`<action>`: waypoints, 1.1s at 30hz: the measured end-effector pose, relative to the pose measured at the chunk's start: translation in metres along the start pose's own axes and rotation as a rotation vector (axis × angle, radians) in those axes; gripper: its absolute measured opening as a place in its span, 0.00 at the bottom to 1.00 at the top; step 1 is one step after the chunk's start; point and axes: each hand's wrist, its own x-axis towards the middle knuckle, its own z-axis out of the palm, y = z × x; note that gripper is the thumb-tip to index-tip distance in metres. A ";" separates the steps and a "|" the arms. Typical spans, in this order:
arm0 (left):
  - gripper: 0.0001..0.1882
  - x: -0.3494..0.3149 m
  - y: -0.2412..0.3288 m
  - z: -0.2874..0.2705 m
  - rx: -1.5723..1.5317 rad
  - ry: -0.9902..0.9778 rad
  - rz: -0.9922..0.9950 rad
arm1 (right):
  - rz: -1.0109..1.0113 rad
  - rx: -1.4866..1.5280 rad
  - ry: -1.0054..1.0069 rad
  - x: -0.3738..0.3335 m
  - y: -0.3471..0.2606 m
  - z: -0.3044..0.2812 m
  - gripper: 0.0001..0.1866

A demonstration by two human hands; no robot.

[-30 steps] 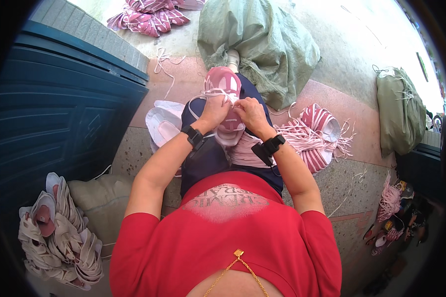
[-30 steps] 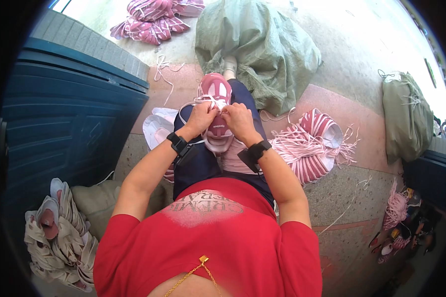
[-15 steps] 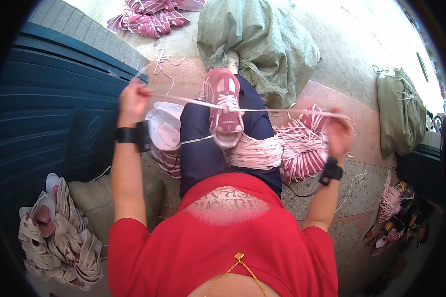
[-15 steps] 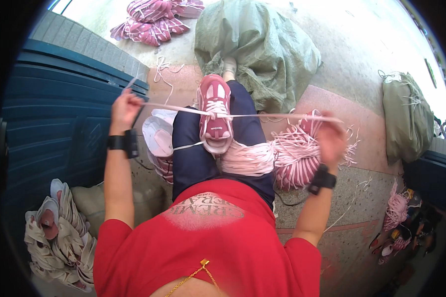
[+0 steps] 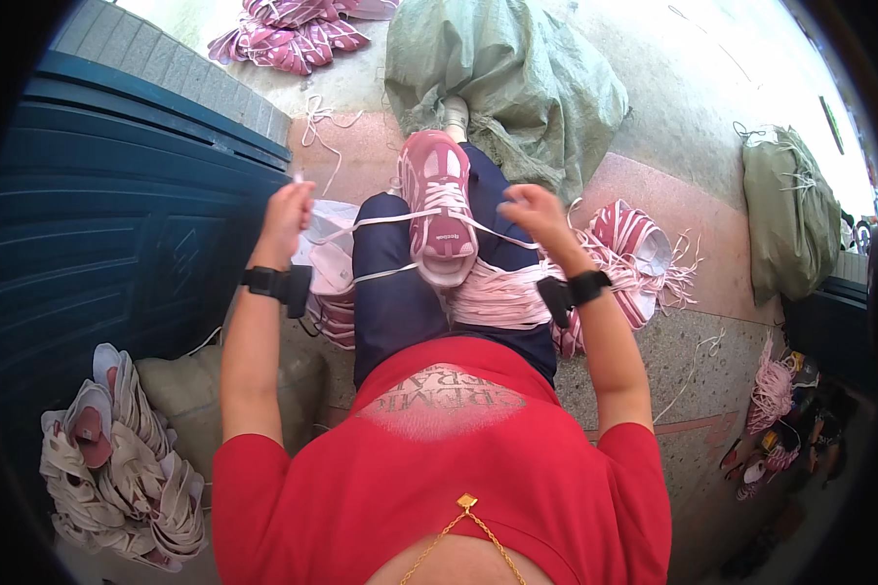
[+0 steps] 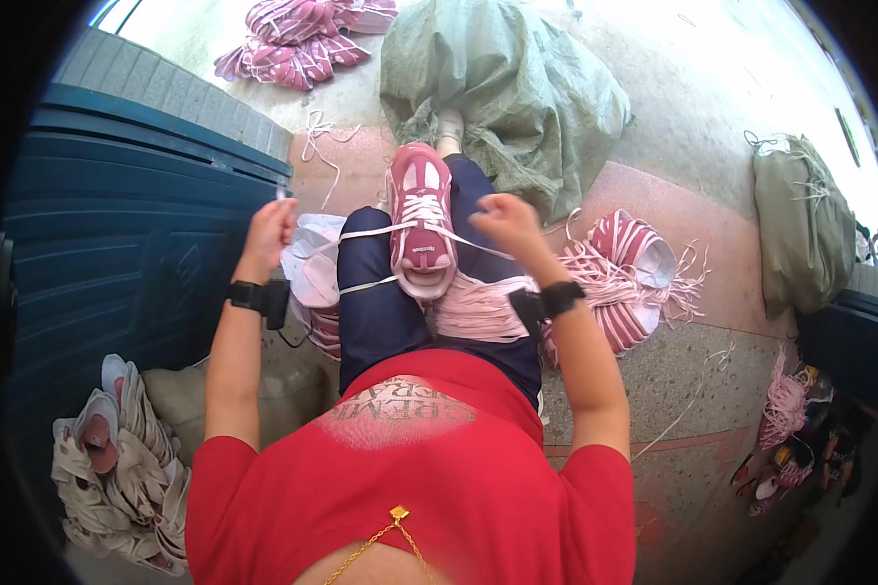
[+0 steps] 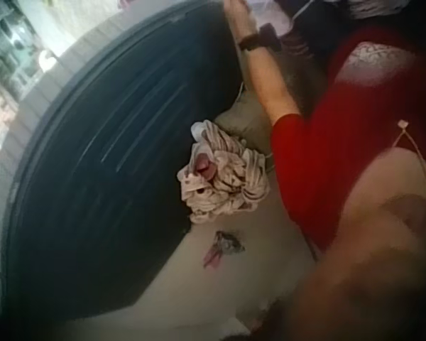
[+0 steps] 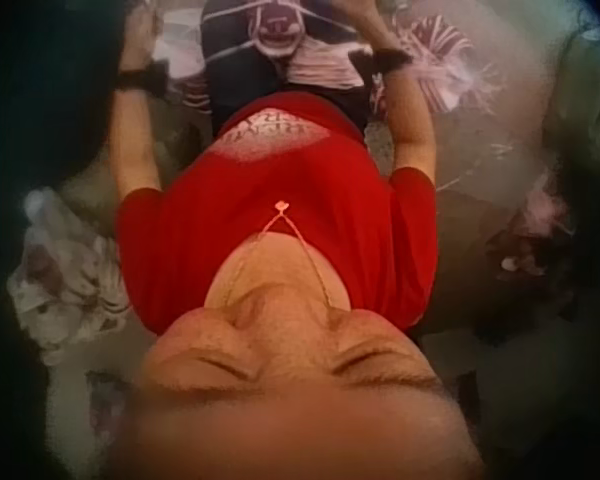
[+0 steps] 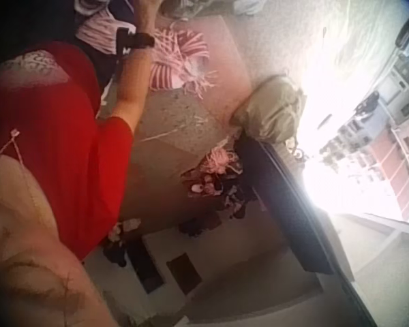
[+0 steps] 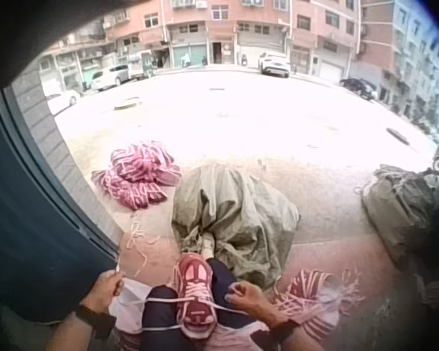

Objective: The person sits on the ground and laces a pink shoe with white shoelaces. They thread the laces through the eyelets, pull them tight, and tie a knot. The person then picks up a second pink shoe and begins the same lacing process.

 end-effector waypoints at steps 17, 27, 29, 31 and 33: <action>0.10 -0.009 -0.015 0.140 0.573 -0.386 0.234 | -0.501 -0.455 0.092 0.029 0.010 0.057 0.09; 0.11 0.009 -0.001 0.190 1.082 -0.505 0.550 | -0.382 -0.244 0.108 0.018 0.015 0.058 0.08; 0.07 0.000 -0.007 0.193 1.209 -0.308 0.901 | -0.332 -0.192 0.079 0.018 0.017 0.056 0.07; 0.05 -0.006 -0.003 0.204 1.297 -0.231 1.049 | -0.336 -0.099 0.144 0.029 0.036 0.056 0.06; 0.03 -0.012 0.001 0.206 1.333 -0.174 1.190 | -0.339 -0.019 0.173 0.034 0.041 0.057 0.05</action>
